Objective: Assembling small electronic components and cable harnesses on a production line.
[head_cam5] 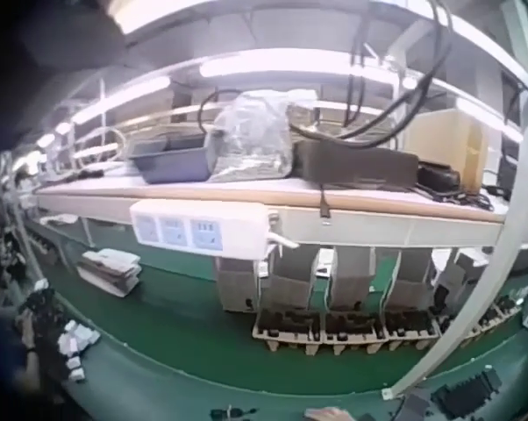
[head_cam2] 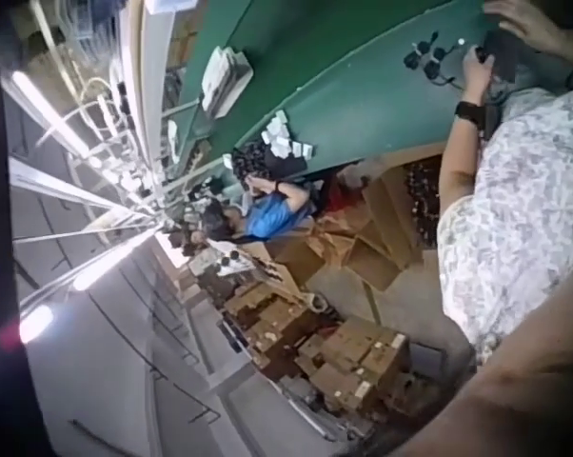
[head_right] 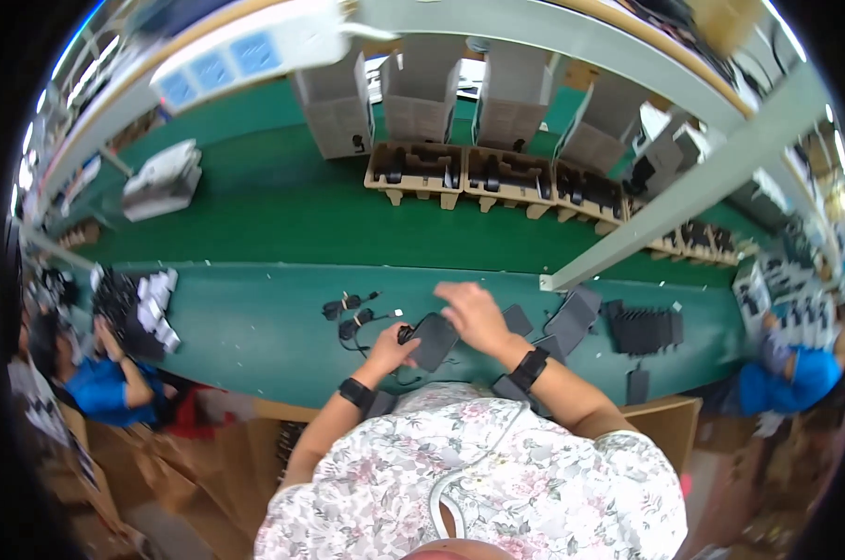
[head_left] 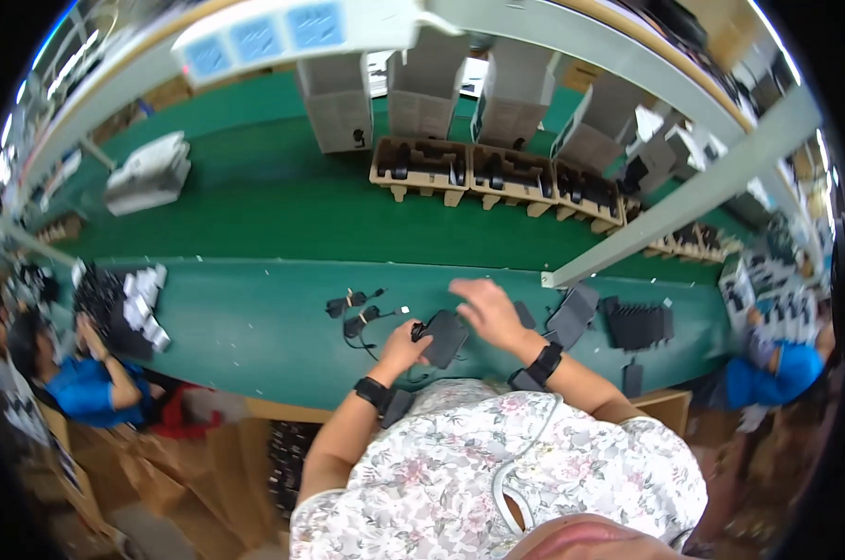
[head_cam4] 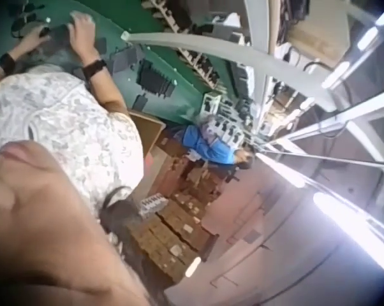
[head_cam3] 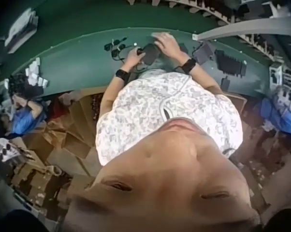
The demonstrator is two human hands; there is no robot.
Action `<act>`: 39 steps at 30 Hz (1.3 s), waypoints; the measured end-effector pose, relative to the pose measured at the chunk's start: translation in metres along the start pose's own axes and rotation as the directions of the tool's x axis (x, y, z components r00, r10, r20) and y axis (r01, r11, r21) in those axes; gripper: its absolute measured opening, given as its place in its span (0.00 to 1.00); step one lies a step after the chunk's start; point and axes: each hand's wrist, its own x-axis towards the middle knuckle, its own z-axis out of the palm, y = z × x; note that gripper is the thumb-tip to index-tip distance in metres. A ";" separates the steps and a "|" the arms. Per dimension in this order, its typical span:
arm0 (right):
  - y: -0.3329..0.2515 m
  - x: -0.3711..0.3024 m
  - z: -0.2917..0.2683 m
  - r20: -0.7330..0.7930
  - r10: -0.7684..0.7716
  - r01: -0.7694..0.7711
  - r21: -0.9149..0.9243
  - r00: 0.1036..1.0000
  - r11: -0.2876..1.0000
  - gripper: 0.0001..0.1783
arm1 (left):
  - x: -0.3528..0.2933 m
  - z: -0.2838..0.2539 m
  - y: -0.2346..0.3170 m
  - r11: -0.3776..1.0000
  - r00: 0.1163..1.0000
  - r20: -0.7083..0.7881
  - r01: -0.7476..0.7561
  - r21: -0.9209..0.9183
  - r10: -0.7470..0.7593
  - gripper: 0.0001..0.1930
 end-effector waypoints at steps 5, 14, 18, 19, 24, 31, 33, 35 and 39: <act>-0.012 -0.018 0.018 0.526 0.000 0.095 -0.153 0.851 0.984 0.24 | -0.008 0.000 0.004 0.993 0.993 -0.005 -0.118 0.021 0.118 0.10; -0.020 -0.016 0.020 0.627 0.146 -0.137 -0.063 0.765 0.989 0.20 | -0.009 -0.001 0.004 0.960 0.959 0.169 -0.190 -0.207 0.227 0.11; -0.019 -0.002 0.004 0.570 0.294 -0.230 -0.184 0.767 0.956 0.15 | -0.009 -0.021 -0.005 0.993 0.998 -0.029 -0.064 -0.102 0.061 0.14; -0.014 -0.002 0.001 0.569 0.302 -0.238 -0.185 0.765 0.953 0.15 | -0.005 -0.024 -0.027 0.981 0.957 -0.242 -0.130 0.142 0.162 0.14; 0.041 -0.008 -0.015 0.127 0.566 -0.565 -0.053 0.814 0.824 0.12 | -0.019 -0.060 -0.082 0.843 0.770 -0.539 0.003 0.539 0.342 0.12; 0.113 0.031 -0.037 -0.173 0.749 -0.555 0.571 0.640 0.606 0.14 | -0.019 -0.071 -0.110 0.735 0.792 -0.491 0.081 0.673 0.363 0.12; 0.129 0.048 -0.046 -0.282 0.759 -0.505 0.604 0.587 0.616 0.13 | -0.014 -0.073 -0.106 0.718 0.835 -0.486 0.170 0.675 0.258 0.13; 0.153 0.063 -0.054 -0.367 0.744 -0.495 0.572 0.558 0.654 0.11 | -0.010 -0.079 -0.108 0.696 0.910 -0.398 0.209 0.687 0.120 0.16; 0.223 0.087 -0.072 -0.570 0.592 -0.523 0.304 0.570 0.796 0.12 | -0.003 -0.085 -0.106 0.672 0.938 -0.337 0.200 0.713 0.079 0.17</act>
